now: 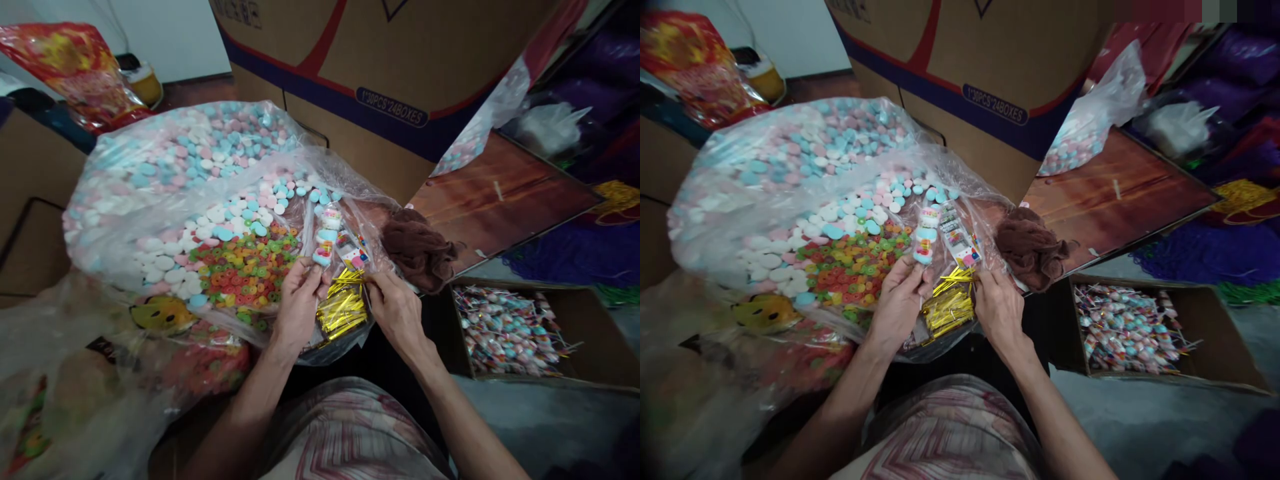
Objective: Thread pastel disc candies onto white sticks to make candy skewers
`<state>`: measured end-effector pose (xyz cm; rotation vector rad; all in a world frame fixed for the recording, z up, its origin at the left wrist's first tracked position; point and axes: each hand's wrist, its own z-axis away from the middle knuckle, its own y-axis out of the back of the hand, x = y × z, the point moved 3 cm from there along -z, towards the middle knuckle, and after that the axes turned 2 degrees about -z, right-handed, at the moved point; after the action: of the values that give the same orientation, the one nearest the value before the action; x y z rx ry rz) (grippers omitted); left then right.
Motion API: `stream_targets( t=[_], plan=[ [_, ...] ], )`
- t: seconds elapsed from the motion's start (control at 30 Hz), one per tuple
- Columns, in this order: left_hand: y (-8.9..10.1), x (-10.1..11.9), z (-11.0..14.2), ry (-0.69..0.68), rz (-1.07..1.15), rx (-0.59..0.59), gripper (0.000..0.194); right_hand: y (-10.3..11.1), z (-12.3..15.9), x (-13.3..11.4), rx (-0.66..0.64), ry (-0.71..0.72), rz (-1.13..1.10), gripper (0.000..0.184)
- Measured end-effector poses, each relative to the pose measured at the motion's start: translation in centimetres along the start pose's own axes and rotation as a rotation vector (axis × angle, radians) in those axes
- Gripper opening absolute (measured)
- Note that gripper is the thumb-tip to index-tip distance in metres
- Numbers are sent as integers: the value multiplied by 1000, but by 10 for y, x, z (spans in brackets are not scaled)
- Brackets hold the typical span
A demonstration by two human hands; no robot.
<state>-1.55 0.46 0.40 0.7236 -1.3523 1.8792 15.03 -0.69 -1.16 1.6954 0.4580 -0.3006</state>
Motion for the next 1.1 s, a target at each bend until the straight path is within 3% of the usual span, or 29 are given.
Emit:
stream_targets(
  t=[0.17,0.37,0.63,0.83,1.1],
  plan=[
    [-7,-4,-5,6,-38,-11,21,-4,0,1,15,17,131,21],
    [-4,-15,-7,-31,-121,48,21,-10,-1,3,40,-77,173,16],
    [-4,-20,-12,-71,-139,45,23,7,0,5,134,-37,-279,14],
    [-8,-27,-10,17,-192,-44,19,14,-2,-12,55,105,-489,11],
    [-14,-31,-4,-97,-383,-159,21,3,-4,-8,20,-57,-699,13]
  ],
)
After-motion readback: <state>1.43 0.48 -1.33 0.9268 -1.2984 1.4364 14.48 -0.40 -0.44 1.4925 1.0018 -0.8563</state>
